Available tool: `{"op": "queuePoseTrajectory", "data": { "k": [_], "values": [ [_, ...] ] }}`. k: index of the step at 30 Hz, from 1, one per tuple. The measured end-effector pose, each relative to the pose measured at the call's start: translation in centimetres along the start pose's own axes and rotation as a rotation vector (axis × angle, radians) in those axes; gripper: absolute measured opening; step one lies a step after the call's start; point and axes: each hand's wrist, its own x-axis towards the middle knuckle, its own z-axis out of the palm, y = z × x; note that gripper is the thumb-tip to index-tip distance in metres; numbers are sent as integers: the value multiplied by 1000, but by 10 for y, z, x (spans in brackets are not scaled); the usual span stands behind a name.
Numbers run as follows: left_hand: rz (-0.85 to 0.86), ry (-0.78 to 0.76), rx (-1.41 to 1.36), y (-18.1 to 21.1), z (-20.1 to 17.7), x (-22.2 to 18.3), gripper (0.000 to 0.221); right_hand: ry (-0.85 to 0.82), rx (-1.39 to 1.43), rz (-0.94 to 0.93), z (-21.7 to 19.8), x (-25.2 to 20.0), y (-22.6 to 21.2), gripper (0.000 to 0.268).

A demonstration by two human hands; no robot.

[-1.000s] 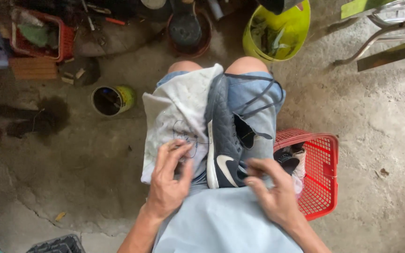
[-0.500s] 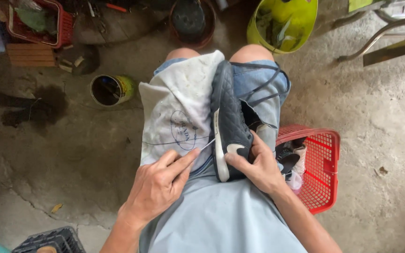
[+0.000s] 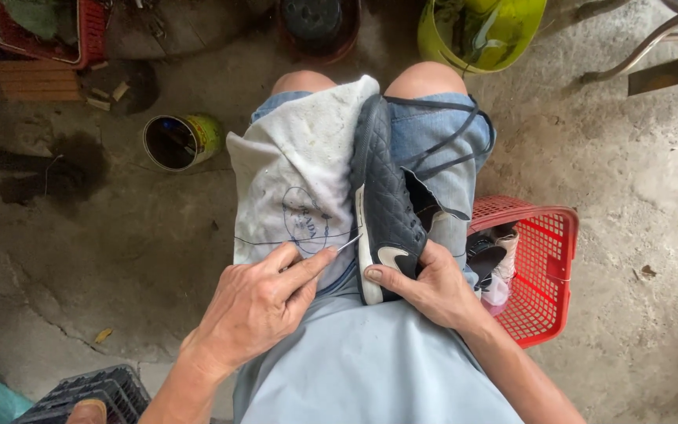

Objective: Hand-sewing the upper part of a sneaker to repair it using a needle and thread in a workshop environment.

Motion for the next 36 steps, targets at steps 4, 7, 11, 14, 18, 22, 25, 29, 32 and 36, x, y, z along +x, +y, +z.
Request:
{"op": "queuePoseTrajectory", "data": {
  "k": [4, 7, 11, 14, 18, 22, 25, 29, 32, 36],
  "values": [
    [-15, -47, -20, -4, -7, 8, 40, -12, -18, -7, -2, 1, -4, 24],
    [-20, -94, -51, -6, -12, 15, 39, -16, -7, 11, -2, 0, -5, 22],
    [-140, -344, -87, -6, -26, 36, 44, -64, -69, -79, -3, 1, -6, 29],
    [-237, -572, -71, -2, -33, 57, 54, -102, -137, -191, -5, 4, -6, 36],
    [-172, -601, -17, -4, -23, 62, 56, -180, -184, -340, -7, 10, -10, 28],
    [-169, -578, -84, 1, -23, 71, 50, -98, 110, -412, -3, 16, 21, 10],
    [-153, -520, -105, 1, -14, 65, 50, -116, 104, -476, -4, 19, 5, 6],
    [-56, -402, 30, 2, 3, 52, 48, -109, 126, -506, -4, 22, -5, 6],
    [-9, -342, 176, 5, 11, 48, 49, -115, 135, -521, -4, 22, -12, 5],
    [-273, -371, -291, 0, 22, 54, 46, -130, 129, -561, -4, 23, -21, 4]
  ]
}}
